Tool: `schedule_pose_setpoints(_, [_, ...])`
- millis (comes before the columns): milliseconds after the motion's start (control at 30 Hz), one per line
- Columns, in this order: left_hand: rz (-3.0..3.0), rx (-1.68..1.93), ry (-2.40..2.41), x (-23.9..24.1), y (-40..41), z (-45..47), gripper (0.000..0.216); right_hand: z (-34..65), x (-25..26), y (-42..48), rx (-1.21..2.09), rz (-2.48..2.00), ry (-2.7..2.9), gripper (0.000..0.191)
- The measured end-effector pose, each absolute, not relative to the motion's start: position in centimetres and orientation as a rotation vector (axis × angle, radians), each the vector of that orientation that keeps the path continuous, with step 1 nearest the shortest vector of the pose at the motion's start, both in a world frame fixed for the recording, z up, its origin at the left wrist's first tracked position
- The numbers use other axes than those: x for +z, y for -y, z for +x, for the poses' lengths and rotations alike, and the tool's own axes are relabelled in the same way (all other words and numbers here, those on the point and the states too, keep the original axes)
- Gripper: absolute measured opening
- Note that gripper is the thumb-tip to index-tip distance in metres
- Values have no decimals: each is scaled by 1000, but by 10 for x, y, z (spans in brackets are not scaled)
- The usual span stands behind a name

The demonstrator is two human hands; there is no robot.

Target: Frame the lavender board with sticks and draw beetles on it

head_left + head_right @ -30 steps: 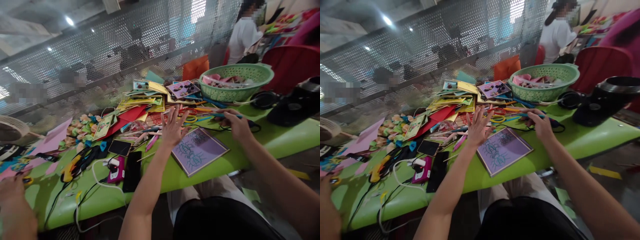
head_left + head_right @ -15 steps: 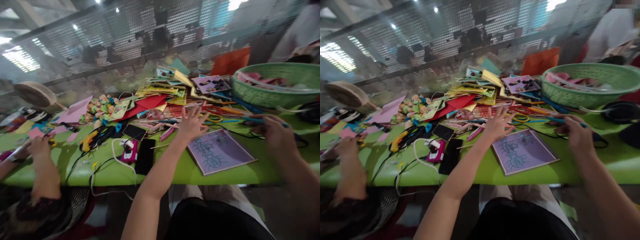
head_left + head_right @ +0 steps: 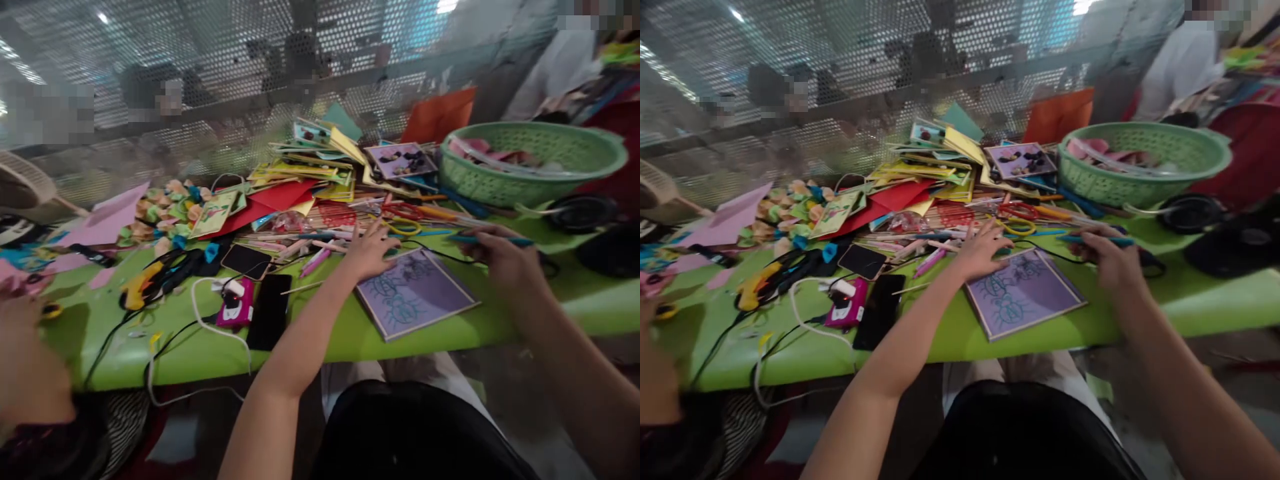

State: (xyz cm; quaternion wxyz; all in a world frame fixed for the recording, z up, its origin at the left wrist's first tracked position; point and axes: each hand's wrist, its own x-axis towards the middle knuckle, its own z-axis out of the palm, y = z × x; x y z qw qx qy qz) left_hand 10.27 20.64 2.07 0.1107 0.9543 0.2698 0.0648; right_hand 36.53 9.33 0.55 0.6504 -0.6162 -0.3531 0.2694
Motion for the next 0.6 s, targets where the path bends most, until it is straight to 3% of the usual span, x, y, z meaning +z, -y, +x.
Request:
schedule_pose_setpoints(267, [2771, 133, -789, 21, -207, 103, 51, 337, 3, -45, 848, -1442, 1011, 31])
schedule_pose_setpoints(600, [2737, 103, -816, 24, -207, 103, 49, 332, 0, -41, 873, -1510, 1247, 41])
